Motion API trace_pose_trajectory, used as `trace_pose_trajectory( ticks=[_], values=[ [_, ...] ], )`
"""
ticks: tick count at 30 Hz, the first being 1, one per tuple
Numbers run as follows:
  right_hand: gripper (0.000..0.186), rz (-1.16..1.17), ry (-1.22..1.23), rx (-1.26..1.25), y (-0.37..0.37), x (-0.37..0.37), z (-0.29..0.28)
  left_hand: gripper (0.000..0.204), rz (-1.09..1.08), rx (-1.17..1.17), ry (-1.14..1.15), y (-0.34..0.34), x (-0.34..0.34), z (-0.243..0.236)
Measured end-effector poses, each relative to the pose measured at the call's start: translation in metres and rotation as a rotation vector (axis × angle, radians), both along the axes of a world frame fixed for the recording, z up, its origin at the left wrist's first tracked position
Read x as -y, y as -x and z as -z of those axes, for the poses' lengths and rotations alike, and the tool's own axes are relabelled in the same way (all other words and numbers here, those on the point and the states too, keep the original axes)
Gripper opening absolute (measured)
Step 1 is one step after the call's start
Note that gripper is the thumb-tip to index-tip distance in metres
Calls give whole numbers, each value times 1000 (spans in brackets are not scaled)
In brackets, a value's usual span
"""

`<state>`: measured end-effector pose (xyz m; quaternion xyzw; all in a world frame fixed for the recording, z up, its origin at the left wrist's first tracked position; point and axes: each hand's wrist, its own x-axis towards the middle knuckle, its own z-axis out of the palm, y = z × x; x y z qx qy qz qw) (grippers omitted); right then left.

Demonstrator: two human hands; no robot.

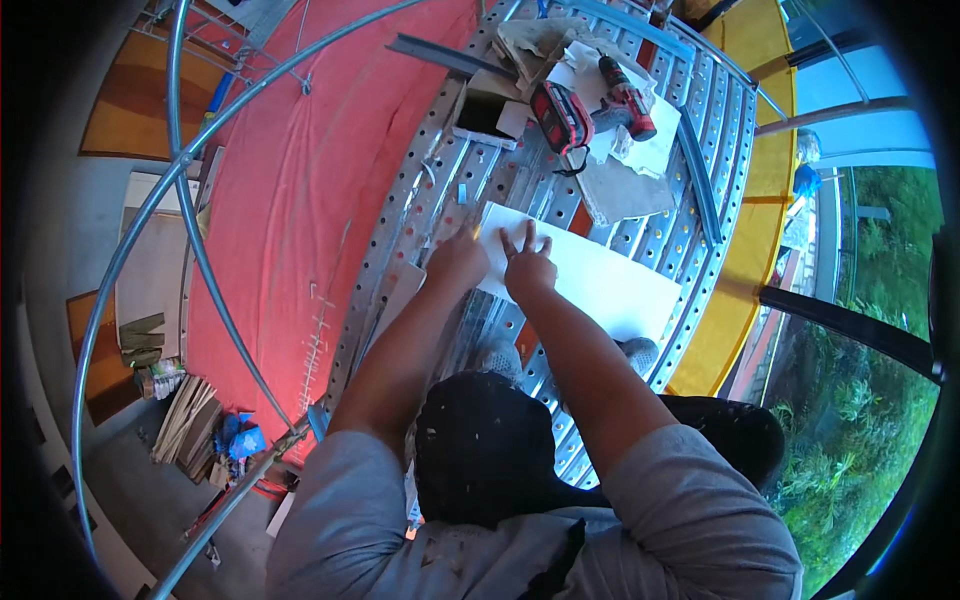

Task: The person cuts a white rectangular panel with a utility knife while standing on scaffolding, then lifts the panel to fit it into an opening in the ceiling.

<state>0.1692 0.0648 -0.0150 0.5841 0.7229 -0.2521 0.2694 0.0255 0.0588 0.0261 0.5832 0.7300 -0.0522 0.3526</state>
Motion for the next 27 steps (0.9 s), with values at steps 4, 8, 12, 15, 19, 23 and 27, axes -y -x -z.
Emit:
trace_pose_trajectory(
  ticks=[4, 8, 12, 15, 19, 23, 27],
  values=[
    [76, 64, 44, -51, 2, 0, 3, 51, -192, 22, 66, -14, -22, 22],
    [77, 85, 76, -32, -5, -3, 1, 56, -275, 75, 57, -29, -23, 17],
    [75, 63, 91, -21, 4, -5, -8, 57, -251, 29, 90, -24, -23, 24],
    [75, 53, 71, -20, 8, -4, -5, 53, -162, -8, 120, -13, -31, 32],
    [77, 61, 60, 14, 2, -7, 2, 56, -159, 29, 160, -20, -36, 27],
    [76, 38, 92, 21, 3, -1, -5, 55, -247, 17, 112, -24, -24, 25],
    [75, 42, 50, -5, 4, -3, -1, 56, -251, 15, 133, -23, -33, 27]
  ],
)
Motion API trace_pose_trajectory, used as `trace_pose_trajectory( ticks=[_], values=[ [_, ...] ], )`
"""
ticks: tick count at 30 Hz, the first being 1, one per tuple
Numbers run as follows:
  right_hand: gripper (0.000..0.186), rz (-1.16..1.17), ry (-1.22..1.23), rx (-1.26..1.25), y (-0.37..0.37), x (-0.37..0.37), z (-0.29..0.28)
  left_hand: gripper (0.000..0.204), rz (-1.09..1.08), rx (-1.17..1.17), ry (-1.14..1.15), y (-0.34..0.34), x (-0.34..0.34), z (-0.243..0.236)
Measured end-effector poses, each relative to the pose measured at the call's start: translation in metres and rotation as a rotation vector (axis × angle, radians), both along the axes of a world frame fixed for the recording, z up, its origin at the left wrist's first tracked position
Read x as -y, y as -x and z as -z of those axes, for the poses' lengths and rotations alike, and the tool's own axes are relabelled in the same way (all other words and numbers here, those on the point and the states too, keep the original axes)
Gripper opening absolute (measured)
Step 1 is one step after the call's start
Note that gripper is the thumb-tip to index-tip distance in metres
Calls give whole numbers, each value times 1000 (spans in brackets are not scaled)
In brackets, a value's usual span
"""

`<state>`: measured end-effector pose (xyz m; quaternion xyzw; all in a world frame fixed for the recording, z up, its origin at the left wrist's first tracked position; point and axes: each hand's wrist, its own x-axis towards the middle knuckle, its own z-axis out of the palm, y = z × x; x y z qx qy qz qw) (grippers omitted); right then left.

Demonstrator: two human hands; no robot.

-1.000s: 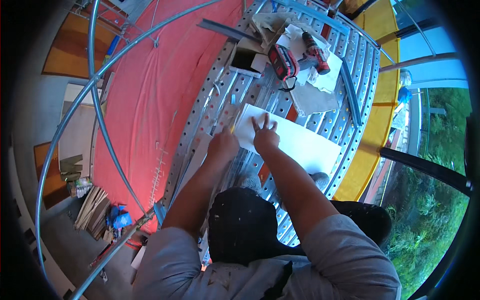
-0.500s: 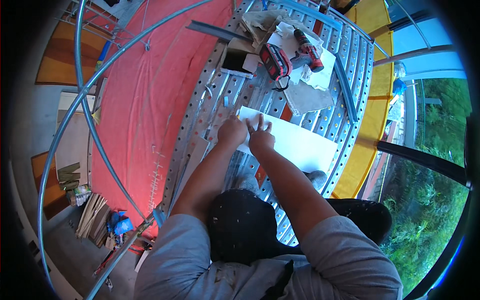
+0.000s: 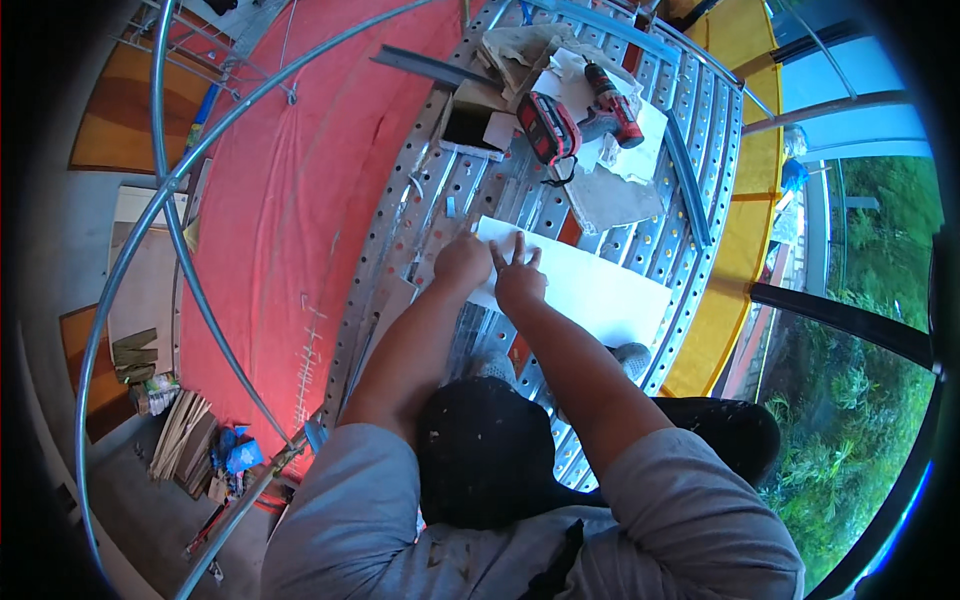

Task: The person cuts a white rectangular panel with a utility knife while standing on scaffolding, then lifts the panel to fit it into an opening in the ceiling.

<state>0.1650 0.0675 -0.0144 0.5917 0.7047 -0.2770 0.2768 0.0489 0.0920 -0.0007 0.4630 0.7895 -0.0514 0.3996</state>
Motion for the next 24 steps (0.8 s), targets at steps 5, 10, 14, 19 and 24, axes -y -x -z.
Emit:
trace_pose_trajectory(
  ticks=[5, 10, 14, 19, 24],
  values=[
    [71, 37, -35, -29, 2, 2, 6, 58, 138, 4, 33, 5, -8, 6],
    [76, 9, -7, 38, 2, 3, 7, 61, 183, 24, 22, 10, 9, 22],
    [77, 17, -6, 27, 1, 3, 1, 49, 66, 35, -136, 12, 40, 18],
    [77, 25, 4, 10, 3, 2, -4, 37, 23, 21, -181, 6, 45, 3],
    [77, 29, -11, 16, -3, 2, 5, 43, 59, 5, -204, -9, 31, -6]
  ],
)
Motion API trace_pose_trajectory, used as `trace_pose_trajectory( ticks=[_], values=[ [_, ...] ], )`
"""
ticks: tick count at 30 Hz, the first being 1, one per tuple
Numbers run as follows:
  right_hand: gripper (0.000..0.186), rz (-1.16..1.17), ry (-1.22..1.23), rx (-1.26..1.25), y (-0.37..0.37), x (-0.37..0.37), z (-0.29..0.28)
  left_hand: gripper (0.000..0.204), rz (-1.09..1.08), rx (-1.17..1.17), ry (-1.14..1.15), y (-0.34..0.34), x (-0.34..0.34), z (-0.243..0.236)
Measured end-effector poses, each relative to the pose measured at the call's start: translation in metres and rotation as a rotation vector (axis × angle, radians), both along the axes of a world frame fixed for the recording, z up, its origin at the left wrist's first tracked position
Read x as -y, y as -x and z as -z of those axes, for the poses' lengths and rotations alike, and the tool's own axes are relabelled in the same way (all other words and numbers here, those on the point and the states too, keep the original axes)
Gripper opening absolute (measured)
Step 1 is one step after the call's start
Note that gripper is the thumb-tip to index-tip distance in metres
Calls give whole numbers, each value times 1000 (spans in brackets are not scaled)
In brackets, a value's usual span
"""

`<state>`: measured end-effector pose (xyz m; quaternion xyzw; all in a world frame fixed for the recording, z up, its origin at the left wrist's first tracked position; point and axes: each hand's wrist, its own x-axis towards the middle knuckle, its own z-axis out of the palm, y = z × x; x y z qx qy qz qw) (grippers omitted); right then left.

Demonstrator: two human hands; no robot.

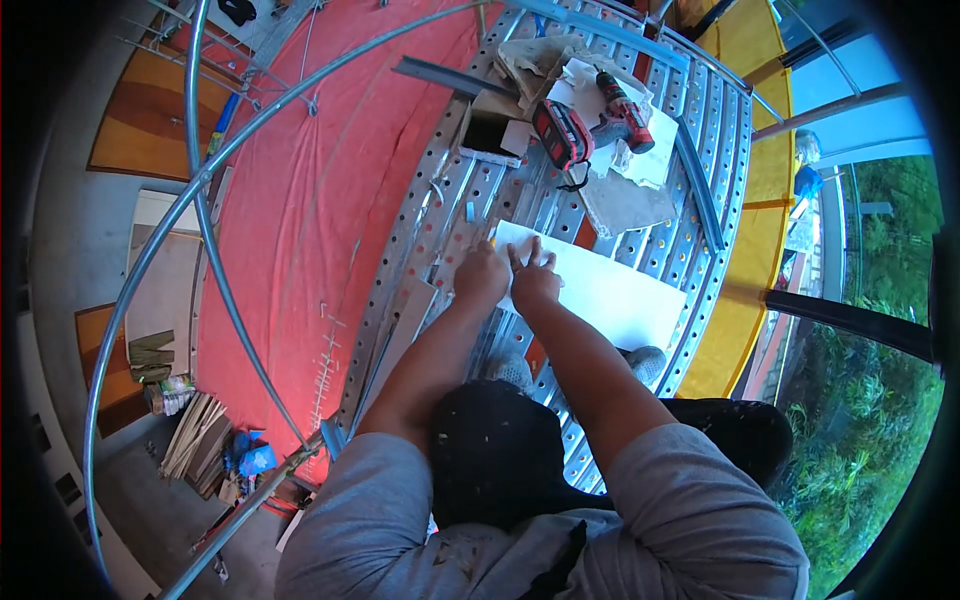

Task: The person cuts a white rectangular panel with a utility knife while standing on scaffolding, then lifts the panel to fit it into an opening in the ceiling.

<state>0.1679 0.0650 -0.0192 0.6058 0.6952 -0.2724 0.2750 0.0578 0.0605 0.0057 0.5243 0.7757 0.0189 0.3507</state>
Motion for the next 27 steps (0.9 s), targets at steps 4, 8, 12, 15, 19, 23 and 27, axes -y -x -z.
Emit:
trace_pose_trajectory(
  ticks=[4, 8, 12, 15, 19, 23, 27],
  values=[
    [76, -16, -18, 22, 6, -1, -2, 37, -14, -31, -115, 4, 3, 11],
    [76, -29, 15, -3, 9, 0, -6, 37, -53, -32, -94, 11, 18, 25],
    [77, -9, -10, -4, -3, 1, 1, 37, -24, -15, -26, 2, 14, 18],
    [75, -17, -17, -23, 4, 0, -2, 40, -38, 21, -93, 12, 23, 24],
    [74, 4, -44, -53, -4, 2, 6, 39, -57, 45, -106, 7, 40, 31],
    [74, 2, -31, -61, 1, 1, 5, 47, -144, 56, -278, 24, 41, 57],
    [75, 7, 5, -55, 1, 0, 0, 50, -158, -48, -347, 45, 24, 59]
  ],
)
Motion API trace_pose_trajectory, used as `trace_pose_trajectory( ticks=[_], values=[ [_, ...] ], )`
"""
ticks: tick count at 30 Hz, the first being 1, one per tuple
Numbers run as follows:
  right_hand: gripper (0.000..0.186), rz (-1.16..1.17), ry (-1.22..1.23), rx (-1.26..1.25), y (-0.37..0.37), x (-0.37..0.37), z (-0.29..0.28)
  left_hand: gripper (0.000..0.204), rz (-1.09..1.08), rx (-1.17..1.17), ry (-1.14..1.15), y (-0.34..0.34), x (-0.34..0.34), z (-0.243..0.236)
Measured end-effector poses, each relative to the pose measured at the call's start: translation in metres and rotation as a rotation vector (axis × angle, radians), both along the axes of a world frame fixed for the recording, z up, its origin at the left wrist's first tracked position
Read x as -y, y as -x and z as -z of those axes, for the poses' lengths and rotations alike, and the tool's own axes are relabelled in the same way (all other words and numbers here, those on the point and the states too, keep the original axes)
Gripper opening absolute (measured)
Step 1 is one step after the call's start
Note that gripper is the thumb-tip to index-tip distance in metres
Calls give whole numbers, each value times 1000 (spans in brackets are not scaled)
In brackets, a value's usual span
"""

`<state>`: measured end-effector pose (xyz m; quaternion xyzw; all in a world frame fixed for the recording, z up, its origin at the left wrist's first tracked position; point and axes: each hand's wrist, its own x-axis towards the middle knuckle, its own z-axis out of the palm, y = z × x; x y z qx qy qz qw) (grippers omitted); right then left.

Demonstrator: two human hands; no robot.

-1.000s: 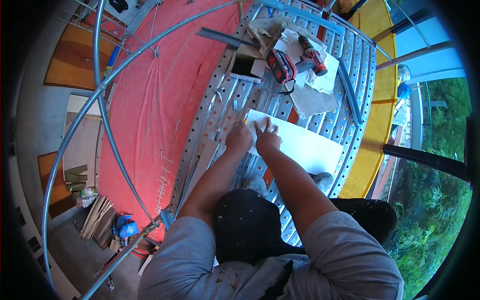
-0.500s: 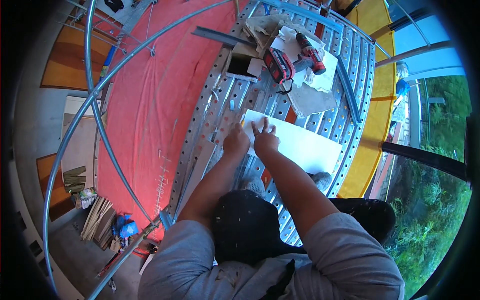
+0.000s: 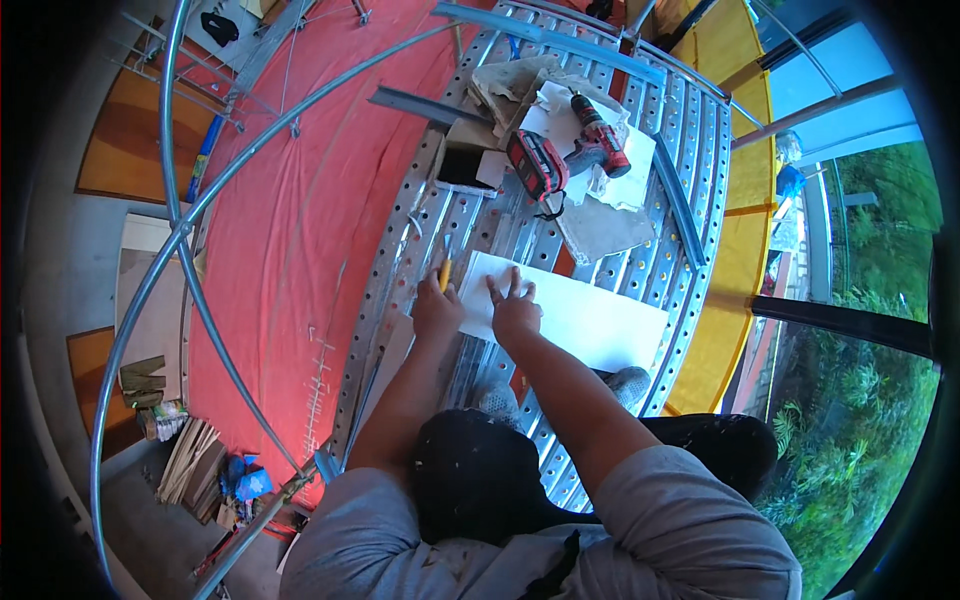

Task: The person cuts a white rectangular panel with a utility knife while standing on scaffolding, then lifts the panel to fit it into an opening in the ceiling.

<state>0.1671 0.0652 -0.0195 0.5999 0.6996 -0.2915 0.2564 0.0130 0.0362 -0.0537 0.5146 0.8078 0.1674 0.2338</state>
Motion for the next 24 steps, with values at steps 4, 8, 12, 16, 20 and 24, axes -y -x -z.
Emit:
trace_pose_trajectory(
  ticks=[4, 8, 12, 16, 20, 24],
  values=[
    [72, 15, -12, -37, -3, -3, 0, 51, 22, -63, 56, 19, -17, 0],
    [84, -74, -8, -31, -4, -4, -2, 50, 65, -136, 97, 35, -18, 7],
    [80, -70, -28, -21, -3, -2, 2, 47, 52, -30, -58, 31, -14, 5],
    [67, 22, -62, -60, -6, 1, 8, 45, 151, 41, -142, -1, -8, -16],
    [66, 22, -58, -56, -5, 1, 5, 45, 211, 46, -1, -19, -2, -33],
    [68, 9, -38, -30, -6, 0, 3, 47, 197, 45, 129, -25, -3, -40]
  ],
)
